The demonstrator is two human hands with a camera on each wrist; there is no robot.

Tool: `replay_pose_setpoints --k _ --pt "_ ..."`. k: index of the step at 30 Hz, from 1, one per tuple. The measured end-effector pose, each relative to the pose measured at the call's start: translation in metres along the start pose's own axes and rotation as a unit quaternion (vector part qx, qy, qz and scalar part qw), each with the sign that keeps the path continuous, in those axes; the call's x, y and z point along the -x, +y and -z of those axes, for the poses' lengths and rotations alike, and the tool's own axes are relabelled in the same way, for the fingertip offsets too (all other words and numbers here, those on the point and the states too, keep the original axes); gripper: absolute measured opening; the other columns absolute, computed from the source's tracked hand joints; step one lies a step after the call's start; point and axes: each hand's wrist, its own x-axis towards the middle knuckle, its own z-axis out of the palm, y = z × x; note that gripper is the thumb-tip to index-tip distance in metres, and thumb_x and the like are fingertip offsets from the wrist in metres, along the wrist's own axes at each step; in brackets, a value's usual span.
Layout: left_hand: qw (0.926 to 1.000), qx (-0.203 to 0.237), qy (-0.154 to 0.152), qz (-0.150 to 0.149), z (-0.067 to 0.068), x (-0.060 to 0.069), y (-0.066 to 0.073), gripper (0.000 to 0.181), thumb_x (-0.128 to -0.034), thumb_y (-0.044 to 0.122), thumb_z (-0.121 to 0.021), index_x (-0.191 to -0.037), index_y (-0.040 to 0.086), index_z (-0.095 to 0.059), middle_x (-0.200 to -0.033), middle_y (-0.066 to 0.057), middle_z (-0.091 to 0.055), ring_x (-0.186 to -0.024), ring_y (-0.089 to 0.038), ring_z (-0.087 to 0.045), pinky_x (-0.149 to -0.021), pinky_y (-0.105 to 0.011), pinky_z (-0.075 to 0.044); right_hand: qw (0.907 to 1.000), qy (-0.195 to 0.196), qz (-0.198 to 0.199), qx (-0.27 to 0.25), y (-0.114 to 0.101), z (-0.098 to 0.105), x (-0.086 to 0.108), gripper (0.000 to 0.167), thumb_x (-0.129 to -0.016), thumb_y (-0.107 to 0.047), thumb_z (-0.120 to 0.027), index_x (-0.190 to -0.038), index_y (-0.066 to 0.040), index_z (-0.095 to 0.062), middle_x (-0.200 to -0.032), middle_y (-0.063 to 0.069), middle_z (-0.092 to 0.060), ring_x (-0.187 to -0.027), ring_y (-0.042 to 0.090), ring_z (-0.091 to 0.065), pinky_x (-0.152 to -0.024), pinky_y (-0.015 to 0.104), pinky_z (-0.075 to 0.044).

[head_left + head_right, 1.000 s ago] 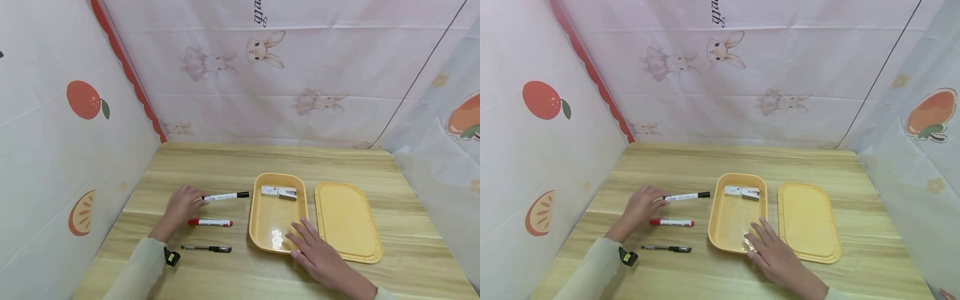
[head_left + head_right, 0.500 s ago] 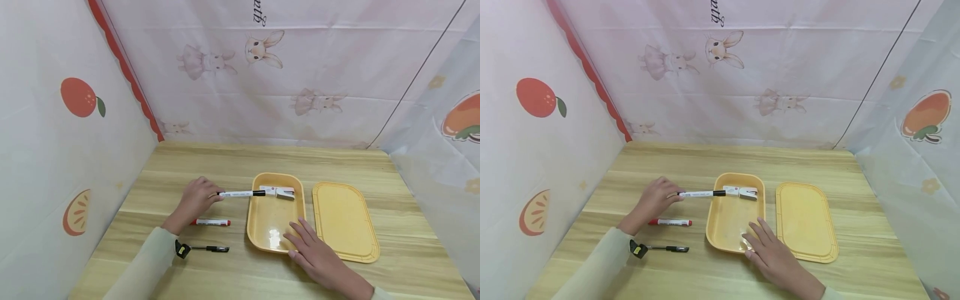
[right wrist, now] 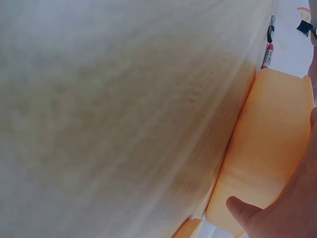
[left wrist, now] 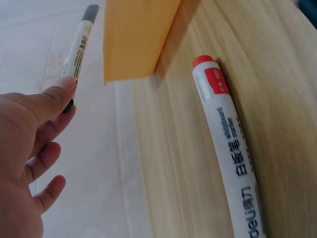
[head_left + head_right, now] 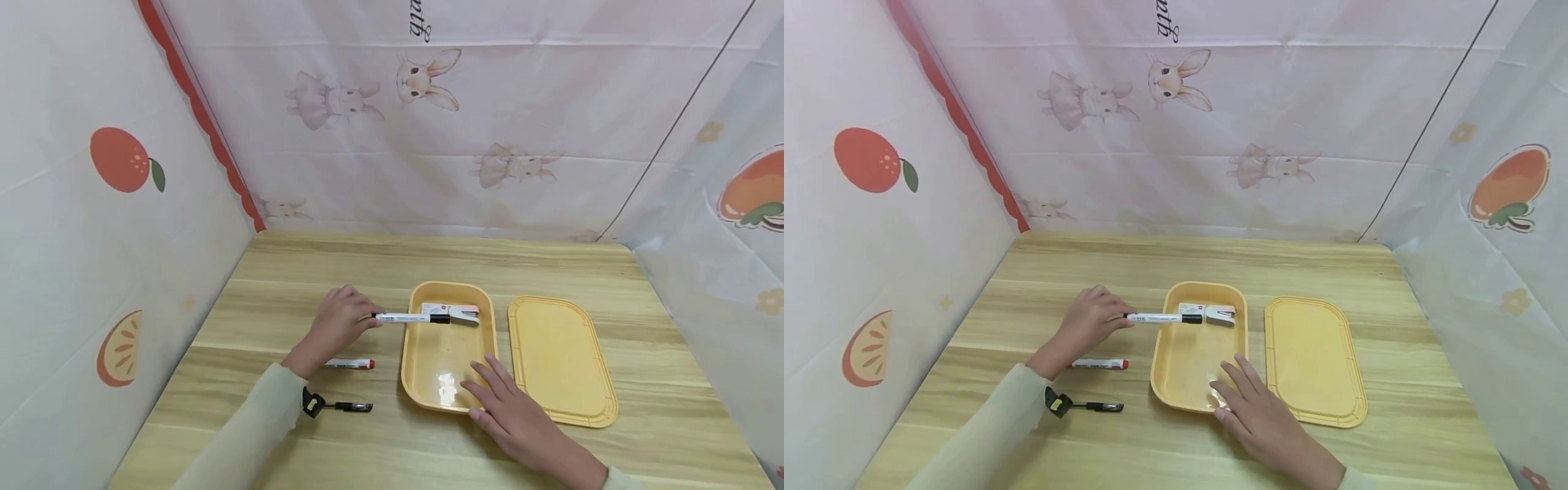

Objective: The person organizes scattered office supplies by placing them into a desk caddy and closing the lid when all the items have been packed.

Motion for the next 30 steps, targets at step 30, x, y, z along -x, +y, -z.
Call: replay_pose_setpoints --k 30 --pt "0.998 -0.016 -0.052 -0.032 -0.024 -0.038 0.027 0.021 -0.089 0.036 -0.076 -0.106 0.025 -0.079 -0.102 0.007 -0.075 -0.089 -0.013 -0.051 -0.087 -0.035 -0.044 1.0 0.005 -0.002 0.007 -0.001 -0.001 0.0 0.043 -0.106 -0.039 -0.05 -0.147 -0.025 -0.051 -0.164 0.007 -0.033 -0.156 0.029 -0.013 -0.109 0.052 -0.044"
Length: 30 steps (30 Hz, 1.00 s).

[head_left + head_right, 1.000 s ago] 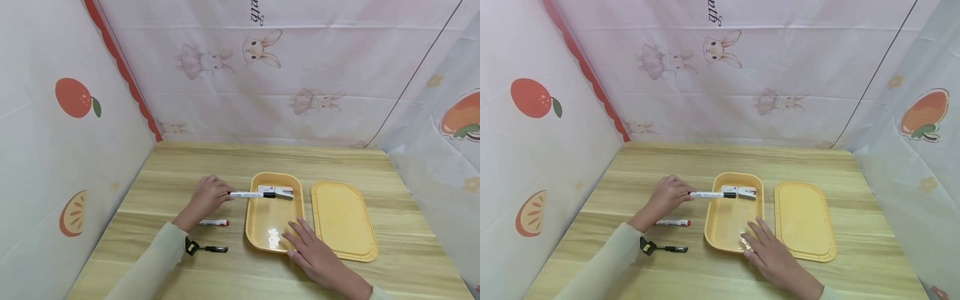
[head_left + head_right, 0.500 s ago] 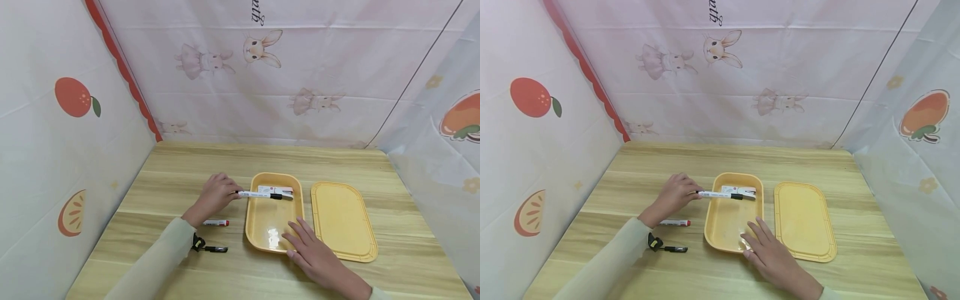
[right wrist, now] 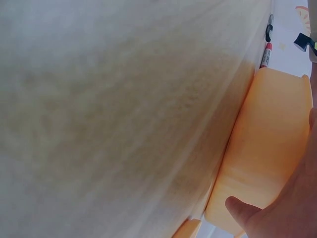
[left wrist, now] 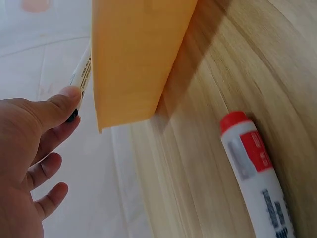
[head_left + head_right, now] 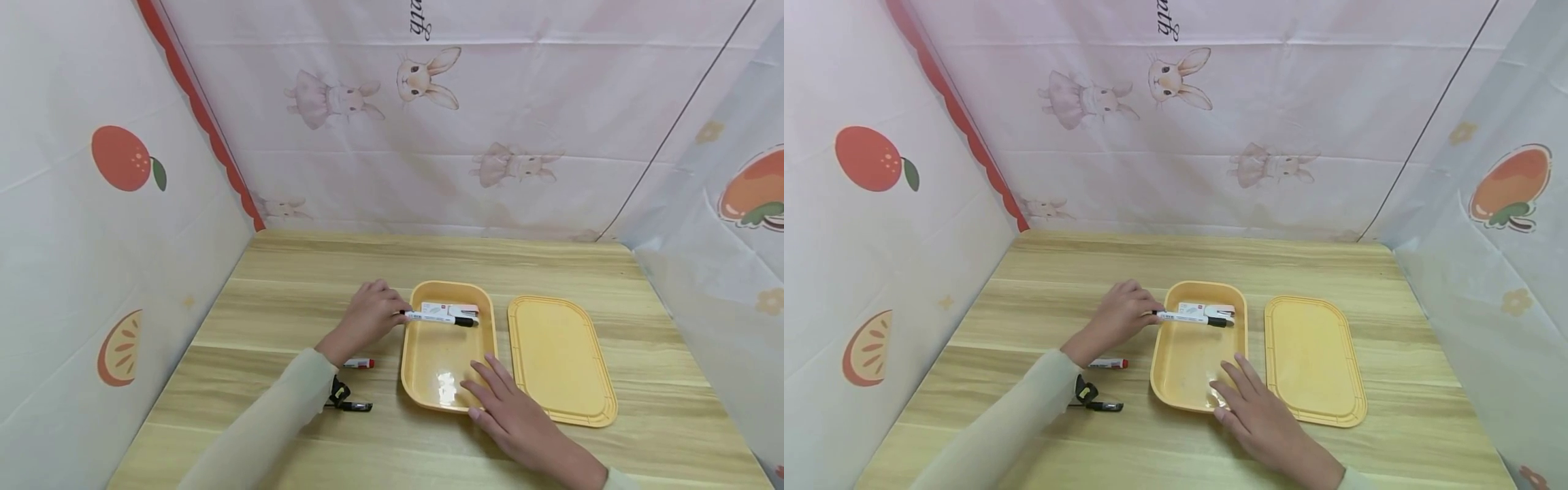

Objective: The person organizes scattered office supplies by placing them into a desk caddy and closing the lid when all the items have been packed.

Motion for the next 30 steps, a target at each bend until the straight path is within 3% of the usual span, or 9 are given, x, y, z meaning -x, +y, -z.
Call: replay_pose_setpoints --k 8,24,30 --pt "0.9993 -0.028 -0.021 -0.011 -0.009 -0.009 0.005 0.02 -0.0918 0.038 -0.074 -0.108 0.027 -0.078 -0.104 0.01 -0.074 -0.092 -0.014 -0.05 -0.088 -0.036 -0.04 1.0 0.002 0.003 -0.004 -0.003 0.002 -0.001 0.043 -0.106 -0.038 -0.05 -0.146 -0.023 -0.052 -0.163 0.008 -0.034 -0.155 0.031 -0.016 -0.107 0.053 -0.046" --pt "0.998 -0.046 -0.013 -0.042 -0.025 -0.023 0.016 0.011 -0.0919 0.039 -0.073 -0.098 0.033 -0.079 -0.095 0.016 -0.073 -0.08 -0.013 -0.039 -0.079 -0.035 -0.03 0.9998 -0.005 -0.007 -0.016 -0.002 0.002 0.0 0.043 -0.106 -0.039 -0.049 -0.146 -0.025 -0.052 -0.163 0.007 -0.033 -0.156 0.029 -0.013 -0.108 0.053 -0.045" --pt "0.9976 -0.049 -0.032 -0.036 -0.028 -0.026 0.016 0.007 -0.0925 0.038 -0.073 -0.094 0.034 -0.079 -0.091 0.017 -0.072 -0.079 -0.014 -0.036 -0.078 -0.035 -0.026 0.9999 -0.003 -0.004 -0.011 -0.002 0.001 -0.001 0.043 -0.106 -0.039 -0.05 -0.146 -0.025 -0.052 -0.163 0.007 -0.034 -0.156 0.03 -0.014 -0.108 0.052 -0.045"
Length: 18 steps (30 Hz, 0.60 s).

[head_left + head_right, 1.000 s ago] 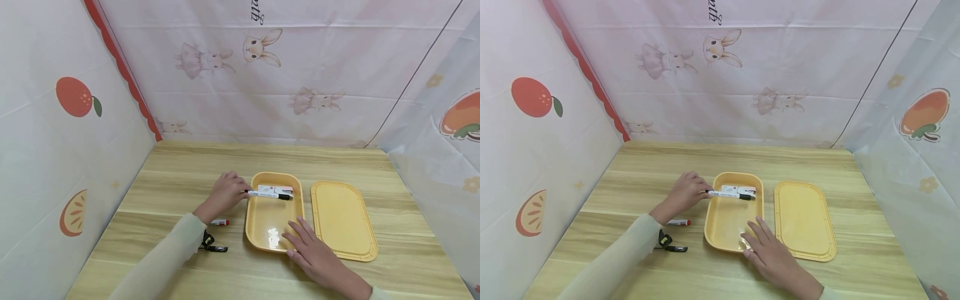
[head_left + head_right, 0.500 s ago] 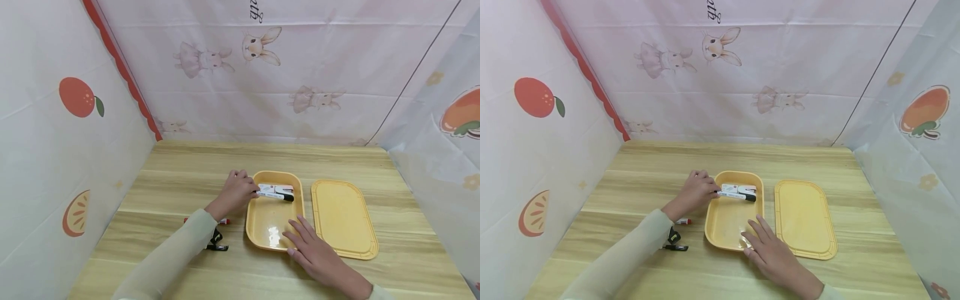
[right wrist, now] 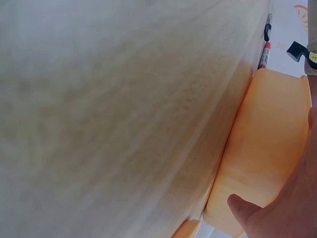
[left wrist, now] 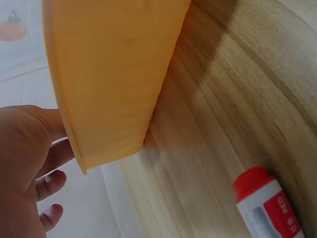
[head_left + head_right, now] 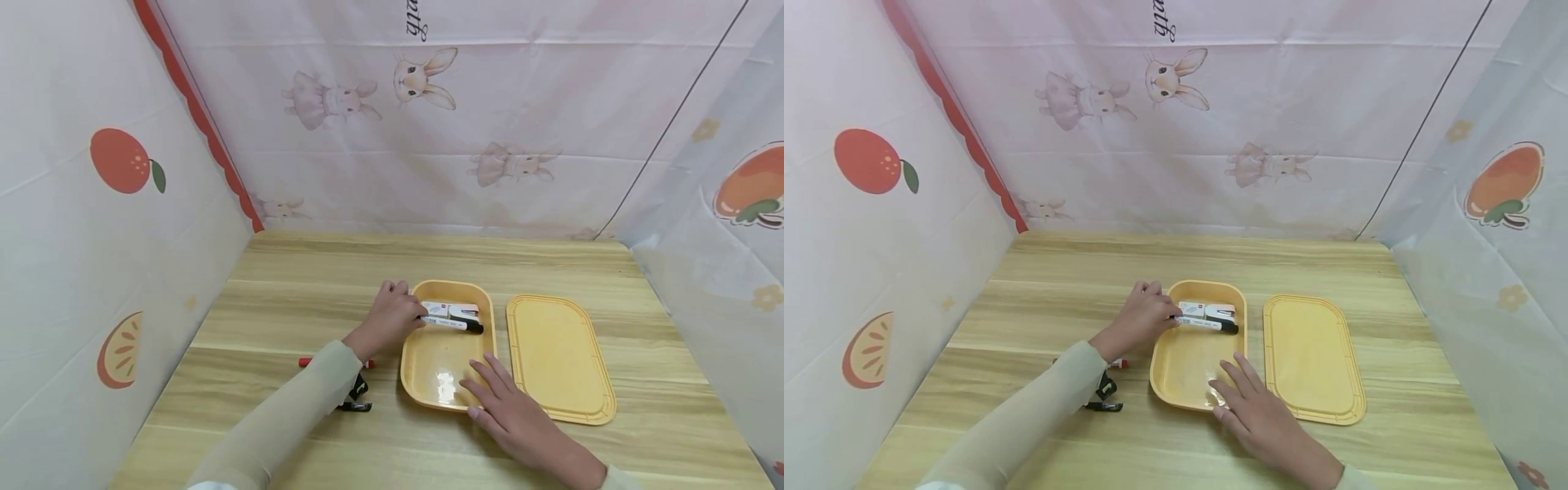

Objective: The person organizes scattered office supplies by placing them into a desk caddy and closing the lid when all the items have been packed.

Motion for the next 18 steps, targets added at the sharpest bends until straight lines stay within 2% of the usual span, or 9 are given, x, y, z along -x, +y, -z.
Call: replay_pose_setpoints --k 4,13,18 --pt "0.9998 0.005 -0.019 0.003 -0.001 -0.002 0.001 0.007 -0.0933 0.035 -0.073 -0.09 0.033 -0.078 -0.084 0.017 -0.069 -0.078 -0.016 -0.035 -0.079 -0.036 -0.025 1.0 0.0 0.001 0.0 0.0 0.001 0.0 0.043 -0.106 -0.039 -0.049 -0.146 -0.024 -0.052 -0.163 0.007 -0.034 -0.156 0.03 -0.014 -0.106 0.052 -0.047" --pt "0.9967 -0.022 -0.077 0.014 0.001 -0.009 0.007 0.012 -0.0943 0.033 -0.071 -0.086 0.029 -0.078 -0.074 0.015 -0.063 -0.078 -0.019 -0.036 -0.077 -0.036 -0.024 1.0 0.001 0.002 0.002 0.001 0.0 0.0 0.042 -0.106 -0.039 -0.05 -0.145 -0.025 -0.053 -0.163 0.007 -0.034 -0.156 0.03 -0.013 -0.105 0.051 -0.048" --pt "0.9951 -0.049 -0.085 0.016 0.001 -0.012 0.009 0.014 -0.094 0.028 -0.07 -0.082 0.027 -0.077 -0.071 0.013 -0.064 -0.077 -0.02 -0.037 -0.075 -0.035 -0.024 1.0 0.004 0.004 0.002 0.001 -0.002 0.0 0.041 -0.106 -0.039 -0.05 -0.144 -0.026 -0.053 -0.162 0.007 -0.035 -0.156 0.03 -0.013 -0.104 0.051 -0.049"
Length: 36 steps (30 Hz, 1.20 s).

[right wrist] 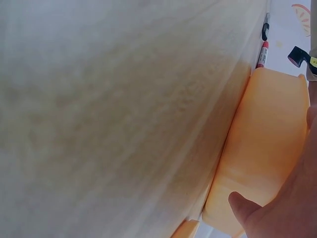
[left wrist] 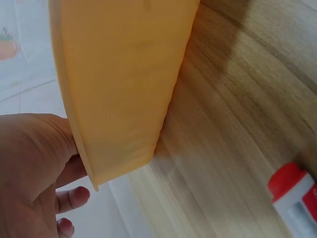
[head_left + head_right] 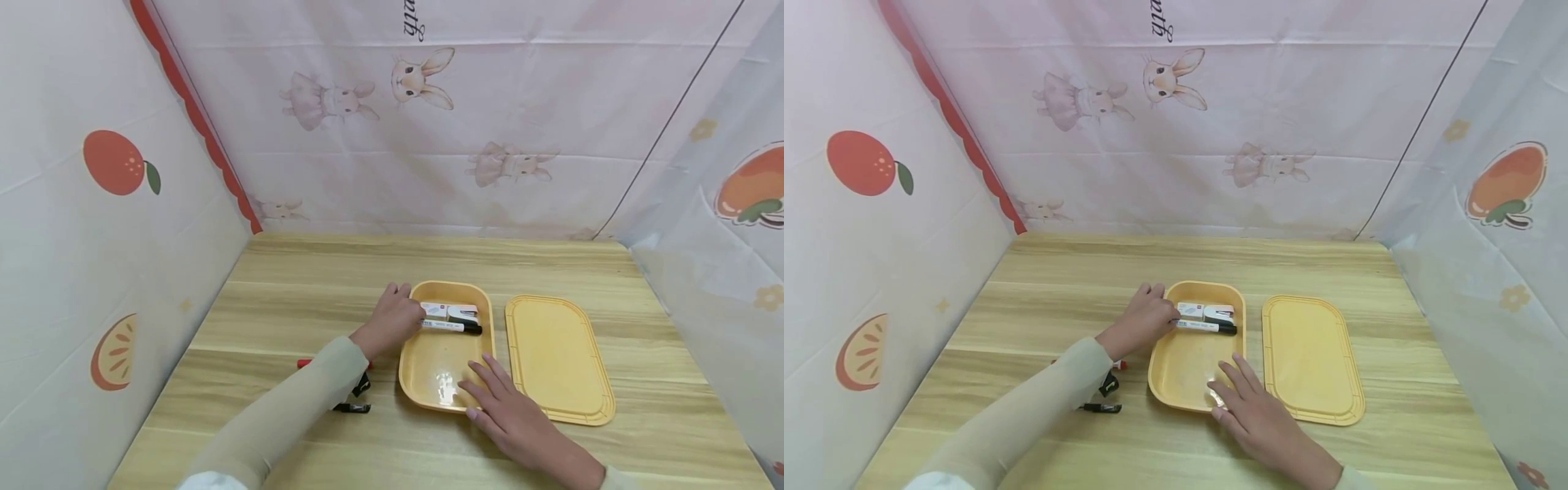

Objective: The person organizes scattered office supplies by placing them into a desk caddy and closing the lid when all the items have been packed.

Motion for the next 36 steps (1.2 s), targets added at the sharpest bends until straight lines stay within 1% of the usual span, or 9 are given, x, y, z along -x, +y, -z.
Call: replay_pose_setpoints --k 4,11,18,21,23,26,30,33,36 --pt "0.9998 -0.02 0.004 -0.003 0.0 -0.002 0.0 0.017 -0.0942 0.025 -0.068 -0.08 0.028 -0.076 -0.07 0.012 -0.066 -0.076 -0.02 -0.038 -0.073 -0.034 -0.023 1.0 0.0 0.001 0.007 0.001 -0.001 0.0 0.04 -0.106 -0.039 -0.05 -0.144 -0.026 -0.054 -0.162 0.007 -0.035 -0.156 0.029 -0.013 -0.104 0.05 -0.049" --pt "0.9996 -0.028 0.0 -0.006 -0.001 -0.003 0.003 0.017 -0.0946 0.02 -0.067 -0.084 0.028 -0.077 -0.074 0.011 -0.069 -0.078 -0.02 -0.04 -0.072 -0.034 -0.025 0.9999 0.0 0.003 0.011 0.001 0.0 0.0 0.04 -0.106 -0.039 -0.05 -0.143 -0.026 -0.054 -0.162 0.006 -0.036 -0.156 0.029 -0.013 -0.106 0.049 -0.047" --pt "0.9991 -0.041 0.01 -0.01 -0.001 -0.002 0.004 0.01 -0.0947 0.026 -0.068 -0.089 0.027 -0.077 -0.083 0.008 -0.07 -0.08 -0.02 -0.04 -0.071 -0.034 -0.026 0.9999 -0.003 0.003 0.01 0.0 0.001 0.0 0.04 -0.106 -0.039 -0.049 -0.143 -0.026 -0.054 -0.162 0.006 -0.036 -0.156 0.029 -0.013 -0.107 0.049 -0.047" --pt "0.9984 -0.054 0.016 -0.008 -0.001 -0.001 0.002 0.009 -0.0949 0.032 -0.069 -0.095 0.028 -0.077 -0.09 0.007 -0.07 -0.082 -0.02 -0.04 -0.072 -0.034 -0.028 0.9999 -0.003 0.003 0.01 0.001 0.001 -0.001 0.04 -0.106 -0.039 -0.049 -0.144 -0.026 -0.054 -0.162 0.006 -0.036 -0.156 0.03 -0.013 -0.107 0.049 -0.047" --pt "0.998 -0.06 0.02 -0.008 -0.002 -0.001 0.001 0.011 -0.0949 0.036 -0.069 -0.1 0.029 -0.076 -0.095 0.007 -0.07 -0.085 -0.02 -0.041 -0.072 -0.034 -0.031 0.9999 -0.003 0.003 0.011 0.001 0.002 -0.001 0.04 -0.106 -0.039 -0.049 -0.144 -0.026 -0.054 -0.162 0.006 -0.036 -0.156 0.029 -0.013 -0.107 0.049 -0.047" --pt "0.9981 -0.056 0.026 -0.009 -0.002 0.001 0.0 0.018 -0.0952 0.04 -0.068 -0.108 0.031 -0.075 -0.107 0.008 -0.07 -0.096 -0.02 -0.045 -0.078 -0.035 -0.035 0.9999 -0.002 0.003 0.014 0.0 0.002 -0.001 0.04 -0.106 -0.039 -0.049 -0.143 -0.027 -0.054 -0.162 0.006 -0.036 -0.156 0.029 -0.014 -0.107 0.049 -0.047" --pt "0.9987 -0.035 0.034 -0.013 -0.002 0.004 -0.002 0.029 -0.0971 0.046 -0.064 -0.121 0.032 -0.072 -0.121 0.008 -0.068 -0.116 -0.02 -0.048 -0.091 -0.037 -0.039 0.9999 0.001 0.003 0.013 0.0 0.002 -0.002 0.039 -0.105 -0.039 -0.05 -0.142 -0.027 -0.055 -0.161 0.007 -0.038 -0.155 0.03 -0.015 -0.105 0.049 -0.048" --pt "0.9988 -0.016 0.043 -0.018 -0.003 0.006 -0.002 0.035 -0.0982 0.049 -0.061 -0.126 0.03 -0.07 -0.126 0.007 -0.067 -0.125 -0.021 -0.049 -0.1 -0.04 -0.04 1.0 0.0 0.002 0.01 -0.001 0.002 -0.001 0.039 -0.106 -0.039 -0.05 -0.142 -0.026 -0.055 -0.161 0.007 -0.038 -0.155 0.03 -0.015 -0.105 0.05 -0.048" --pt "0.9987 0.005 0.049 -0.017 -0.004 0.008 -0.003 0.042 -0.099 0.054 -0.056 -0.131 0.028 -0.067 -0.13 0.006 -0.064 -0.132 -0.023 -0.046 -0.108 -0.043 -0.038 0.9999 -0.003 0.0 0.01 -0.001 0.002 -0.001 0.039 -0.106 -0.039 -0.049 -0.142 -0.026 -0.054 -0.162 0.006 -0.037 -0.155 0.03 -0.015 -0.106 0.05 -0.048"
